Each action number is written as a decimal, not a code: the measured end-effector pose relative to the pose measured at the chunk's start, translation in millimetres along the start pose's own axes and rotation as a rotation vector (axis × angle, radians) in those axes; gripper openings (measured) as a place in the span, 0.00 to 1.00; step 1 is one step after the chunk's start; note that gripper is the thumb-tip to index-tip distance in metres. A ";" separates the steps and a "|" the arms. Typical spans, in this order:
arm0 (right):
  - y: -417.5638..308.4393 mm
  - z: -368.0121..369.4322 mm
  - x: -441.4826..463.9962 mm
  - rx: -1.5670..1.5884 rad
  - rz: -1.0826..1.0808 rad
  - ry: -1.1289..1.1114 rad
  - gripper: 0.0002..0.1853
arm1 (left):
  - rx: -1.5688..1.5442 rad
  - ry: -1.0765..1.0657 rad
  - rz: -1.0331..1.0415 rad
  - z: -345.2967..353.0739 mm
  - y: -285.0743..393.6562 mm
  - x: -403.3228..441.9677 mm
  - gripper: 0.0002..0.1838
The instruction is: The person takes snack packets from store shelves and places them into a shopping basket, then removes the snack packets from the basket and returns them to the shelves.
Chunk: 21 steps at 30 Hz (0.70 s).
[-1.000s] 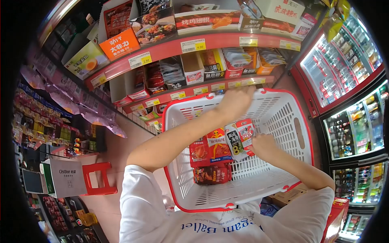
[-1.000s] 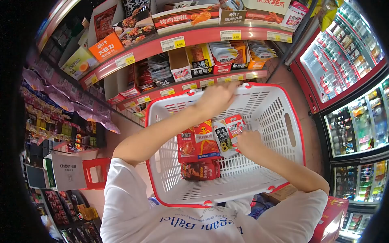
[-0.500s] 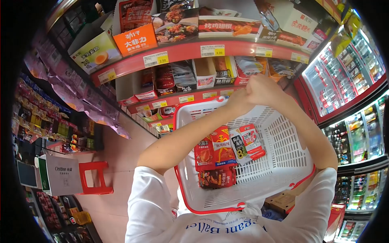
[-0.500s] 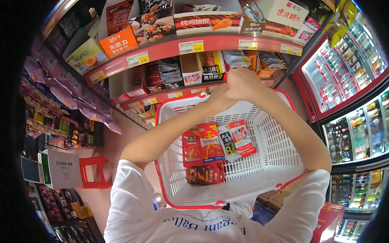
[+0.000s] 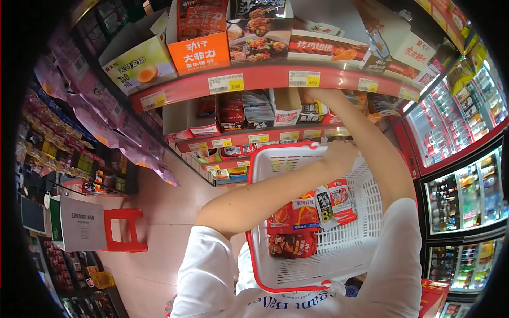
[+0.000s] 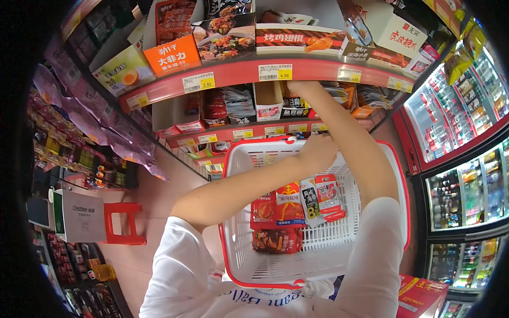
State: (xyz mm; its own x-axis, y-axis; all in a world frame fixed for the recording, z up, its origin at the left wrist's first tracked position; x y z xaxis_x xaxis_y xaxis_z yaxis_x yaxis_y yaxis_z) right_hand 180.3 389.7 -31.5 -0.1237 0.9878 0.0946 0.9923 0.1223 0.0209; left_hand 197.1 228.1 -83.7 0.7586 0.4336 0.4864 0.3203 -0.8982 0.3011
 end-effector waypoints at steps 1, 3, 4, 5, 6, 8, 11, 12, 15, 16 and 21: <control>2.8 3.9 6.6 0.007 0.013 0.004 0.22 | 0.005 -0.003 -0.002 1.6 -1.2 -0.1 0.11; 5.9 7.8 15.3 0.022 0.038 0.006 0.22 | -0.057 0.073 -0.001 -0.1 -2.3 0.2 0.11; 7.9 10.6 18.8 0.024 0.050 0.007 0.22 | -0.052 0.072 -0.002 0.5 -3.1 -0.8 0.11; 8.6 12.0 21.4 0.028 0.058 0.008 0.22 | -0.050 0.059 -0.005 -0.8 -2.7 -1.4 0.10; 9.9 14.3 22.5 0.033 0.067 0.008 0.22 | -0.048 0.047 -0.009 -2.2 -3.1 -1.9 0.10; 10.2 16.5 26.0 0.038 0.073 0.013 0.22 | -0.024 -0.002 -0.021 -1.9 -4.9 -0.1 0.10; 13.2 17.8 27.2 0.049 0.075 0.016 0.22 | 0.046 -0.057 -0.010 2.3 -5.0 0.2 0.11; 14.2 18.5 27.7 0.050 0.076 0.016 0.22 | 0.099 -0.064 0.011 3.5 -4.2 0.7 0.11; 15.9 19.6 28.9 0.057 0.081 0.020 0.22 | 0.039 -0.071 -0.002 8.4 -8.0 3.9 0.11; 15.9 19.9 29.2 0.060 0.081 0.022 0.22 | 0.039 -0.073 -0.003 10.1 -8.7 3.2 0.11; 16.8 21.0 29.9 0.066 0.085 0.026 0.22 | -0.203 0.085 -0.026 -12.8 -1.0 4.1 0.11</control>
State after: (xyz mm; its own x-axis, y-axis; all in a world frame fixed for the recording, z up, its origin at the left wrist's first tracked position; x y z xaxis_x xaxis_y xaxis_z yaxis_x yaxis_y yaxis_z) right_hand 193.5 423.4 -49.2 -0.0381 0.9921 0.1193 0.9975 0.0448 -0.0540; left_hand 192.6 231.7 -71.5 0.6982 0.4688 0.5411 0.2120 -0.8573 0.4691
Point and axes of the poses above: each hand's wrist, its own x-axis towards the middle knuckle, its own z-axis out of the palm, y = z × x, the point moved 5 cm from there along x, towards the middle knuckle, and after that the axes turned 10 degrees about z, right-handed, at the moved point
